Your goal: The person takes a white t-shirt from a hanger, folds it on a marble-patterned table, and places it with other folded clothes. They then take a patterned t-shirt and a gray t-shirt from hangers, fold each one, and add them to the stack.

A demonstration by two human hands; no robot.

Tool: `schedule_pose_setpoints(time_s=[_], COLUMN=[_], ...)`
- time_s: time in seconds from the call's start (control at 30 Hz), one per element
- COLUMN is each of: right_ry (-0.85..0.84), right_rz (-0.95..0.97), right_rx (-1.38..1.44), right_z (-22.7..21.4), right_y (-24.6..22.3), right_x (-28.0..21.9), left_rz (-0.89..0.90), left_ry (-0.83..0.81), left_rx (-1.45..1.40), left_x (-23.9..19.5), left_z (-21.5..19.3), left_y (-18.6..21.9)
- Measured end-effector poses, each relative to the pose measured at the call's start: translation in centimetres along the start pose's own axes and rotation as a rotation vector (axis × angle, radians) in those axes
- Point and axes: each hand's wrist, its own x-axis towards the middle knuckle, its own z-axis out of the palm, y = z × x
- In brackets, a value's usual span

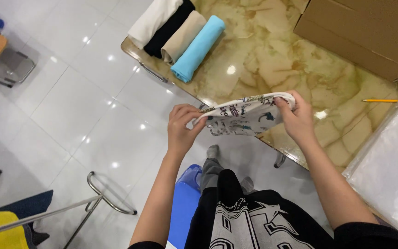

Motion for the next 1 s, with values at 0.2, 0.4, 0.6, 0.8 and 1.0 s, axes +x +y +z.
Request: schedule_pose_setpoints(time_s=[0.2, 0.4, 0.6, 0.8, 1.0], right_ry=[-0.220, -0.402, -0.157, -0.084, -0.138], right_rz=[-0.247, -0.349, -0.309, -0.236, -0.417], right_rx=[-0.127, -0.263, -0.352, -0.041, -0.113], right_z=[6.4, 9.0, 9.4, 9.9, 11.3], right_y=[-4.0, -9.4, -5.6, -7.4, -5.3], right_x=[0.3, 1.4, 3.8, 1.4, 0.7], left_rz=[-0.224, -0.358, -0.369, -0.386, -0.524], left_ry=[0.371, 0.493, 0.403, 0.347, 0.385], left_rx=[0.014, -0.003, -0.087, -0.130, -0.113], left_x=[-2.2, -4.9, -5.0, -4.1, -5.1], left_z=[-5.6, -7.6, -8.1, -7.7, -7.3], left_y=[-0.9, -2.8, -1.9, -2.8, -6.2])
